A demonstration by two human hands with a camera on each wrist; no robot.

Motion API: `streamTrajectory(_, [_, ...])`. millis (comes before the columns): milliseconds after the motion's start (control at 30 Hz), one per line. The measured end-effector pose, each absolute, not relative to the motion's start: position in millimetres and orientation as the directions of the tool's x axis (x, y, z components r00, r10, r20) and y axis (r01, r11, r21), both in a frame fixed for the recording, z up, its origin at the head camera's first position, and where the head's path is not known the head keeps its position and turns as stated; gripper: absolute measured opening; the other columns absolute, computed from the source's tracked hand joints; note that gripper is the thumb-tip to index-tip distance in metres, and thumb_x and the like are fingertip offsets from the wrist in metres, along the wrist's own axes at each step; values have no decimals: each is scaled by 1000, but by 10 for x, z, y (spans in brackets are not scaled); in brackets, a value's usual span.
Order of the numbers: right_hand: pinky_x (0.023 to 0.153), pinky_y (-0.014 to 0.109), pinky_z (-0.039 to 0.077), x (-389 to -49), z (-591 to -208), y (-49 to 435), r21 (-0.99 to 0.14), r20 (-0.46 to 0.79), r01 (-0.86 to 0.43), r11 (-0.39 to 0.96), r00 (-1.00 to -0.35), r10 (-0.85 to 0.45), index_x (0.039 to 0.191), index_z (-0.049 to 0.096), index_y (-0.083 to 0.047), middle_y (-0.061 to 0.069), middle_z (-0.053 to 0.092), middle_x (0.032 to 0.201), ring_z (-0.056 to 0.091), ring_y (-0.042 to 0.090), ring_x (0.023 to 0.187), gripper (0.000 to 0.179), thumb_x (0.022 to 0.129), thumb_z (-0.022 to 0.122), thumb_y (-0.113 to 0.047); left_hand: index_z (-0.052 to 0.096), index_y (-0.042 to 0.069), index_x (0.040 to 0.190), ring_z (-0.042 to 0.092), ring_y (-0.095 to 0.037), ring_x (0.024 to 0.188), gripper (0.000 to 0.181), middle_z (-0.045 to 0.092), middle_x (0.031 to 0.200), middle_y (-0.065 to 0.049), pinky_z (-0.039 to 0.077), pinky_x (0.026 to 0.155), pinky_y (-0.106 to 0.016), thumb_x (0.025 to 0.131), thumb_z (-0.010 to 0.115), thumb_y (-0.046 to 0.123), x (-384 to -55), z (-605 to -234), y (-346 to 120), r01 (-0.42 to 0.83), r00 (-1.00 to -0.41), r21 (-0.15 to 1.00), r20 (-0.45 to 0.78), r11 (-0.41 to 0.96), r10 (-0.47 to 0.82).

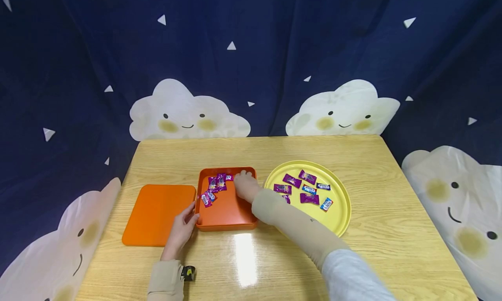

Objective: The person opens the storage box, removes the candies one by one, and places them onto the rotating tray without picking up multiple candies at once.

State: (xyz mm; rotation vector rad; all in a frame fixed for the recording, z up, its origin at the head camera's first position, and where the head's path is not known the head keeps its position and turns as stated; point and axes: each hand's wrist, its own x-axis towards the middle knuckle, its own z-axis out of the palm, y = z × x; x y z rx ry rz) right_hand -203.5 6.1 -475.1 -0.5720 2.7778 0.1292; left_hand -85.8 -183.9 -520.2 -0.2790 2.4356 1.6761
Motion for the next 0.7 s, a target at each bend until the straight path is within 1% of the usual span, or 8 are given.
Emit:
streamTrajectory(133, [58, 30, 53, -2072, -4792, 15, 47, -335, -352, 935, -887, -318, 102, 64, 0, 15, 56, 94, 54, 22, 77, 21, 91, 49, -9, 33, 1, 140, 41, -38, 123, 50, 36, 140, -23, 31, 103, -46, 94, 49, 8, -855, -5198, -1839, -251, -967, 901, -248, 355, -55])
streamTrajectory(233, [53, 32, 53, -2173, -4988, -14, 90, -320, -343, 935, -899, -299, 99, 68, -3, 15, 59, 89, 57, 21, 71, 21, 90, 50, -10, 33, 0, 140, 42, -38, 123, 49, 37, 139, -24, 31, 103, -46, 94, 48, 7, -854, -5194, -1837, -251, -967, 903, -248, 350, -54])
streamTrajectory(267, [50, 32, 52, -2258, -5189, -11, 107, -268, -354, 929, -910, -316, 95, 69, -5, 13, 59, 84, 57, 20, 67, 23, 89, 48, -9, 33, 0, 140, 42, -38, 123, 49, 37, 139, -24, 31, 103, -46, 94, 48, 7, -854, -5196, -1838, -250, -967, 903, -247, 349, -54])
streamTrajectory(400, [56, 38, 53, -2595, -5963, -28, 129, -213, -340, 931, -927, -309, 91, 71, -11, 11, 62, 83, 61, 22, 70, 22, 88, 49, -14, 32, 0, 140, 43, -38, 122, 49, 38, 138, -25, 32, 103, -45, 95, 47, 7, -854, -5198, -1837, -253, -967, 902, -250, 351, -53])
streamTrajectory(433, [56, 39, 53, -2671, -6183, -21, 126, -164, -341, 932, -933, -319, 89, 71, -12, 11, 63, 83, 60, 23, 70, 22, 87, 49, -14, 32, 0, 141, 42, -38, 122, 49, 38, 138, -25, 32, 103, -45, 95, 47, 7, -854, -5200, -1837, -254, -966, 902, -252, 350, -53])
streamTrajectory(500, [64, 42, 53, -2766, -6357, -53, 115, -238, -300, 947, -934, -267, 95, 71, -13, 15, 64, 92, 61, 26, 78, 22, 88, 51, -18, 32, 0, 141, 42, -38, 122, 49, 38, 138, -25, 32, 103, -45, 95, 47, 7, -853, -5205, -1837, -254, -966, 902, -251, 350, -54])
streamTrajectory(533, [62, 42, 53, -2786, -6435, -46, 111, -205, -296, 949, -941, -270, 93, 72, -13, 16, 63, 91, 61, 27, 76, 22, 86, 51, -18, 32, 0, 140, 42, -38, 122, 49, 38, 138, -24, 32, 103, -46, 94, 47, 7, -853, -5207, -1836, -254, -967, 903, -250, 347, -55])
streamTrajectory(700, [67, 41, 54, -2533, -5840, -80, 60, -308, -191, 980, -937, -163, 111, 66, -9, 23, 54, 113, 58, 31, 90, 28, 91, 48, -18, 33, 1, 140, 43, -37, 122, 49, 39, 137, -25, 33, 102, -45, 94, 48, 6, -856, -5219, -1834, -255, -967, 908, -249, 332, -60])
